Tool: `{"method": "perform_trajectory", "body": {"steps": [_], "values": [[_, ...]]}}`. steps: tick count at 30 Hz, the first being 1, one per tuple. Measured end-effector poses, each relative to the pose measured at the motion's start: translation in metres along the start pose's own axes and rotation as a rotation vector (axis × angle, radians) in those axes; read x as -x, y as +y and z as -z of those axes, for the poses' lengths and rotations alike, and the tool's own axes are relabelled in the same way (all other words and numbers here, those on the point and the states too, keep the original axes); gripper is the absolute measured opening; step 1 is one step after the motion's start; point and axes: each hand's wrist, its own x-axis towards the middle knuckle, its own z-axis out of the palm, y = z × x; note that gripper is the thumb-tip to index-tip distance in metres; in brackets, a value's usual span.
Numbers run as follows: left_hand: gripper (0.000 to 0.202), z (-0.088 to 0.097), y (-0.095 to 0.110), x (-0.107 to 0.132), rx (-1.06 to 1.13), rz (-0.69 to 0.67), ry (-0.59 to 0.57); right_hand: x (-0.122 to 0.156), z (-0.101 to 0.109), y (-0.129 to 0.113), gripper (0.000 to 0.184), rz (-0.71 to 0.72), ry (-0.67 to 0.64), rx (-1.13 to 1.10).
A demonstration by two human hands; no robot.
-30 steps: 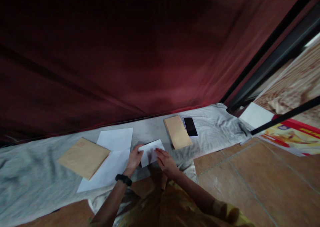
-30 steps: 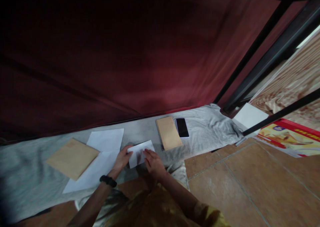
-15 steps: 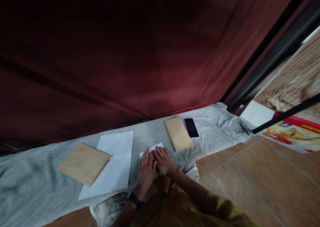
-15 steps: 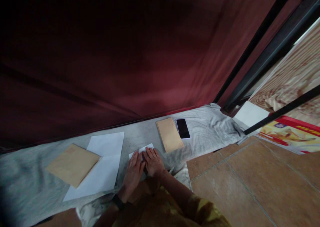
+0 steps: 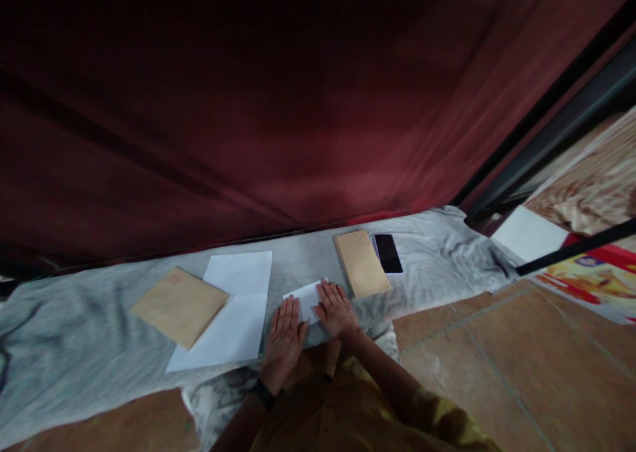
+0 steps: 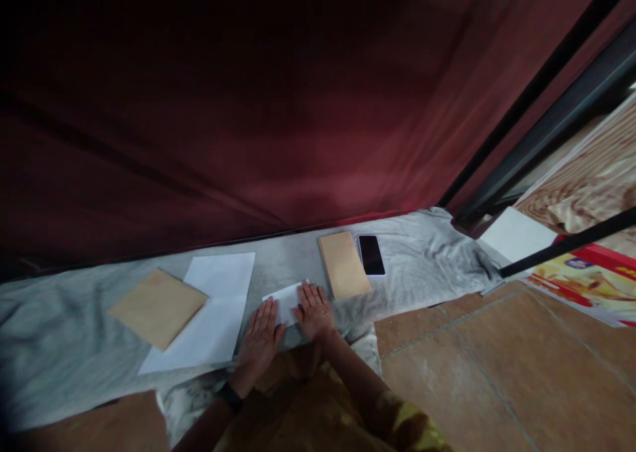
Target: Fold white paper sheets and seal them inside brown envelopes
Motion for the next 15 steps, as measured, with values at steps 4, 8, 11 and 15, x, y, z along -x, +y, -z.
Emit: {"method": "perform_trajectory", "body": {"steps": [4, 8, 11, 15], "values": [[0.062, 0.01, -0.007, 0.013, 0.008, 0.046, -0.002, 0.004, -0.001, 0.005, 0.06, 0.0, -0.007, 0.002], [0.063, 0.019, 0.009, 0.015, 0.031, 0.061, -0.01, 0.005, -0.003, 0.005, 0.06, -0.004, -0.02, 0.004], [0.061, 0.018, 0.027, 0.015, 0.059, -0.033, -0.048, 0.005, -0.004, 0.006, 0.059, -0.005, -0.021, 0.002], [0.064, 0.01, 0.034, 0.022, 0.06, -0.077, -0.05, 0.004, -0.002, 0.005, 0.058, -0.007, -0.015, -0.006]]}}
